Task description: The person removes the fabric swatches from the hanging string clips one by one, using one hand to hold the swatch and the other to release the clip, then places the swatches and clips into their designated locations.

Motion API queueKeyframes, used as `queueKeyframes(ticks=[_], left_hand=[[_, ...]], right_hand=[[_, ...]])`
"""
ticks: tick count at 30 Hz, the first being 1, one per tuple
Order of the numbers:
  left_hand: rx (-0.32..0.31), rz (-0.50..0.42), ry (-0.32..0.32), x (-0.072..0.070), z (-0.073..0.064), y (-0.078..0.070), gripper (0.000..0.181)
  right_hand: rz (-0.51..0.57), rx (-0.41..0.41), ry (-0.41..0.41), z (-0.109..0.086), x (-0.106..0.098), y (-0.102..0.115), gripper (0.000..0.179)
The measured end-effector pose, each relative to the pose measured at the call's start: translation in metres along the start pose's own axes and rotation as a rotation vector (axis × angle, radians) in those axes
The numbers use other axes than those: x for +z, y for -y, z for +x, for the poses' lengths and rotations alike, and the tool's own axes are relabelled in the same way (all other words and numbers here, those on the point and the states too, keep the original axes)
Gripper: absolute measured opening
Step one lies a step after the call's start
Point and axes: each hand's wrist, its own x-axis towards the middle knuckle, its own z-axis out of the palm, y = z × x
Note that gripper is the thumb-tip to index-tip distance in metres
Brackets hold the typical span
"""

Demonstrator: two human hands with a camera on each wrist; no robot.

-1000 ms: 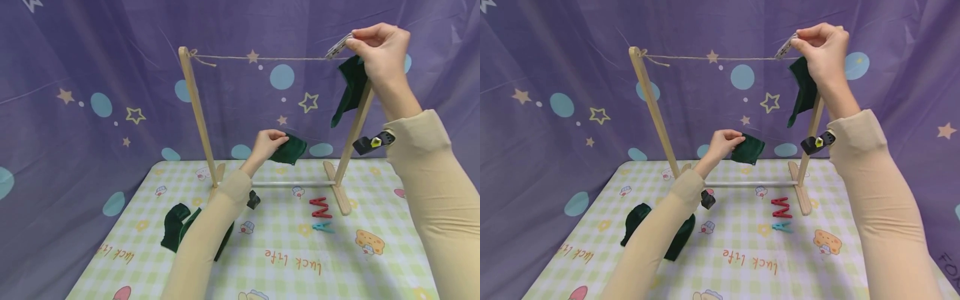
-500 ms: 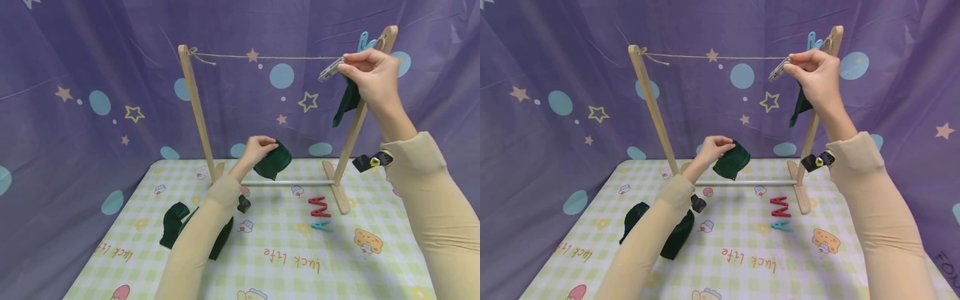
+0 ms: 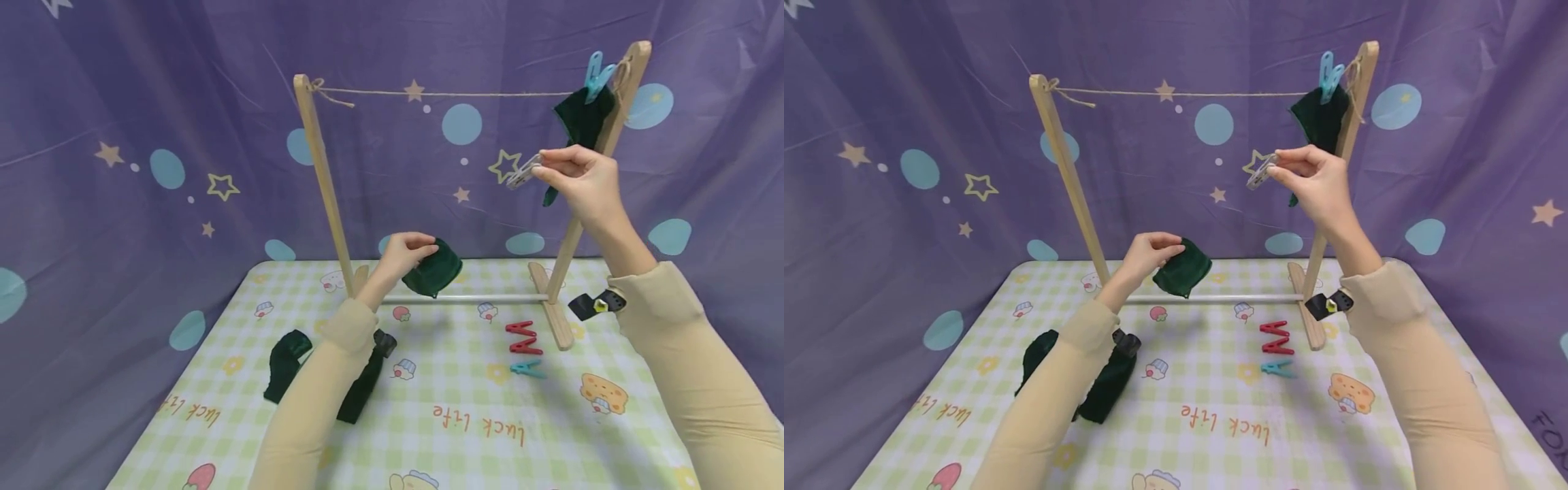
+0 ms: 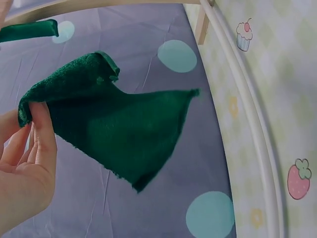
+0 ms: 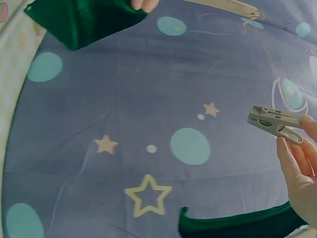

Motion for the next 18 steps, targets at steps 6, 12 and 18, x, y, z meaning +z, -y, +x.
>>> queueKeyframes(ticks=[6, 12, 18], left_hand=[[0.009, 0.006, -0.027, -0.006, -0.010, 0.007, 0.025], [-0.007, -0.002, -0.019, -0.011, -0.020, 0.016, 0.025], [-0.032, -0.005, -0.041, -0.016, -0.032, 0.026, 0.023]], right_hand=[[-0.089, 0.069, 0.011, -0.018, -0.005, -0.011, 0.021], [-0.195, 0.128, 0.045, -0.039, -0.011, -0.022, 0.027], [-0.269, 0.225, 0.075, -0.060, -0.015, -0.034, 0.030]])
